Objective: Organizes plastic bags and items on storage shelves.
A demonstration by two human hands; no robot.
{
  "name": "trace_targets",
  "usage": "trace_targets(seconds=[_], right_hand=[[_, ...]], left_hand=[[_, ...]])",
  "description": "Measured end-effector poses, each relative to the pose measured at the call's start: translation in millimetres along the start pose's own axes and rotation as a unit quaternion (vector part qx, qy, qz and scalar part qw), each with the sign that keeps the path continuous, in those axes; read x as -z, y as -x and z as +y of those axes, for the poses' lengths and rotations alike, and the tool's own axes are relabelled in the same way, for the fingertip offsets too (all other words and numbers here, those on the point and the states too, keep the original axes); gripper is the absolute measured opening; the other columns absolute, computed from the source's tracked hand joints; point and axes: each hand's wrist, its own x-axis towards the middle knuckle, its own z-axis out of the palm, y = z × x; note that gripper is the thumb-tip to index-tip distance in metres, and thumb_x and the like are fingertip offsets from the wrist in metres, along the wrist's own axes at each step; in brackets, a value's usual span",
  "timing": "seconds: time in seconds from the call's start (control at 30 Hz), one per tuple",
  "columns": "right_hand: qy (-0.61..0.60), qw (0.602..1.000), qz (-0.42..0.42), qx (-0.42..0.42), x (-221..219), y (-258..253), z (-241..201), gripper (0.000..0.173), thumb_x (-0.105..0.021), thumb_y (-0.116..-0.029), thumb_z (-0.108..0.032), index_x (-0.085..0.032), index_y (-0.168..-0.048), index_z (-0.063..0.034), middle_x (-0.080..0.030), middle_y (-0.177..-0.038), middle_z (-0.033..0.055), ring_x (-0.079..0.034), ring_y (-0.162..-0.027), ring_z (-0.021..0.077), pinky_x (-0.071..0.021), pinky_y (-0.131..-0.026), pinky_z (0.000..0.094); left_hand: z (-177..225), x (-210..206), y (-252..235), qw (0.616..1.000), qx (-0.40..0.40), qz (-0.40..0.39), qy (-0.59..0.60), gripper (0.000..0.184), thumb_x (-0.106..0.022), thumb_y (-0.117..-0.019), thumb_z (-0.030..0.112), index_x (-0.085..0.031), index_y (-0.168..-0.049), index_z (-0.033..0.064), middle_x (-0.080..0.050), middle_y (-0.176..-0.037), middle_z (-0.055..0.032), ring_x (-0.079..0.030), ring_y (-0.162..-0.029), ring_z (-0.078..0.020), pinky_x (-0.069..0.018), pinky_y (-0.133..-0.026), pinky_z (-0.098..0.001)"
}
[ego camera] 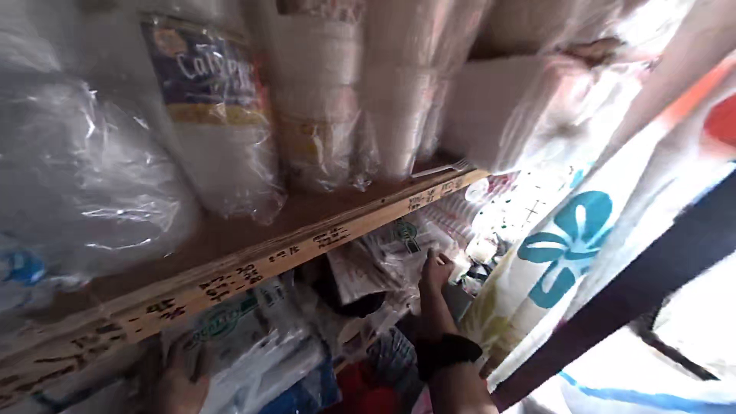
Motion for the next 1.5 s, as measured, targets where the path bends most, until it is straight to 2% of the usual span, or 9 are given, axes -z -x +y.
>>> trace_targets(seconds=[0.23,0.37,0.47,0.57,0.73,0.9,1.1,1.37,1.5], right_hand=[[0.140,0.988,-0.039,0.043,-9,-11,-27,0.059,-0.073,-0.0944,-0.024,-0.050,-0.140,0.0057,-0.059,-0.133,0.0317,-0.056,-0.126,0.0438,-0.0446,-0.105,0.0571],[0.154,0.986,0.023,0.067,8,1,-30,0.069,-0.057,-0.1029,-0.018,-0.023,-0.157,0.0059,-0.055,-0.138,0.0345,-0.058,-0.126,0.0461,-0.0460,-0.106,0.0558],[0.106,0.993,0.017,0.057,10,8,-28,0.070,-0.054,-0.1035,-0.011,-0.014,-0.160,0.0039,-0.048,-0.147,0.0332,-0.052,-0.134,0.0435,-0.0420,-0.111,0.0529],[-0.023,0.999,-0.042,0.004,4,32,-24,0.074,-0.054,-0.1019,-0.004,-0.010,-0.160,0.0011,-0.042,-0.149,0.0333,-0.054,-0.128,0.0415,-0.0487,-0.102,0.0540],[-0.094,0.977,-0.168,-0.092,26,109,3,0.058,-0.055,-0.1019,-0.002,-0.027,-0.152,0.0000,-0.057,-0.123,0.0271,-0.064,-0.096,0.0309,-0.0565,-0.079,0.0482],[0.094,0.955,-0.257,0.115,60,120,14,0.034,-0.058,-0.0994,-0.007,-0.056,-0.130,0.0096,-0.067,-0.112,0.0216,-0.068,-0.102,0.0232,-0.0566,-0.091,0.0409],[0.105,0.952,-0.128,0.257,63,83,-17,0.047,-0.053,-0.0989,-0.003,-0.044,-0.141,0.0168,-0.060,-0.127,0.0332,-0.063,-0.117,0.0311,-0.0498,-0.103,0.0424],[-0.106,0.964,-0.244,0.023,35,96,-29,0.041,-0.049,-0.1027,-0.004,-0.044,-0.143,0.0028,-0.063,-0.119,0.0125,-0.066,-0.100,0.0108,-0.0572,-0.087,0.0298],[-0.209,0.916,-0.330,-0.096,20,108,-36,0.021,-0.040,-0.1079,-0.012,-0.053,-0.121,-0.0019,-0.070,-0.093,0.0060,-0.070,-0.081,0.0121,-0.0611,-0.071,0.0327]], left_hand=[[71,-21,26,0.978,-0.147,-0.033,0.142,0.039,-0.066,-0.0927,0.027,-0.071,-0.119,-0.0016,-0.049,-0.142,-0.0369,-0.042,-0.133,-0.0610,-0.0335,-0.109,-0.0701],[103,-39,45,0.937,-0.147,-0.161,0.271,0.034,-0.067,-0.0934,0.023,-0.071,-0.118,-0.0013,-0.061,-0.133,-0.0251,-0.060,-0.125,-0.0352,-0.0562,-0.096,-0.0442],[125,-52,55,0.857,-0.065,-0.315,0.404,0.032,-0.061,-0.0976,0.018,-0.066,-0.123,-0.0013,-0.067,-0.124,-0.0128,-0.067,-0.111,-0.0184,-0.0588,-0.092,-0.0345],[147,-64,58,0.731,0.058,-0.427,0.530,0.041,-0.047,-0.1060,0.021,-0.053,-0.137,-0.0054,-0.063,-0.131,-0.0158,-0.068,-0.112,-0.0234,-0.0581,-0.096,-0.0399],[180,-78,39,0.629,0.297,-0.380,0.610,0.068,-0.022,-0.1084,0.056,-0.042,-0.145,0.0024,-0.063,-0.125,-0.0164,-0.067,-0.106,-0.0254,-0.0582,-0.087,-0.0424],[158,-93,32,0.736,0.313,-0.295,0.524,0.048,-0.061,-0.1020,0.018,-0.043,-0.143,0.0010,-0.064,-0.119,-0.0200,-0.067,-0.102,-0.0262,-0.0584,-0.085,-0.0444],[137,-74,24,0.799,0.298,-0.238,0.464,0.053,-0.064,-0.1000,0.015,-0.041,-0.146,0.0008,-0.061,-0.125,-0.0212,-0.064,-0.104,-0.0262,-0.0565,-0.086,-0.0442],[122,-1,-12,0.829,0.233,-0.118,0.494,0.036,-0.064,-0.0960,0.006,-0.053,-0.130,-0.0015,-0.068,-0.102,-0.0097,-0.068,-0.084,-0.0115,-0.0588,-0.072,-0.0292],[140,37,-35,0.959,0.081,-0.084,0.257,0.043,-0.066,-0.0985,0.017,-0.058,-0.132,-0.0086,-0.063,-0.130,-0.0226,-0.059,-0.125,-0.0250,-0.0452,-0.109,-0.0411]])
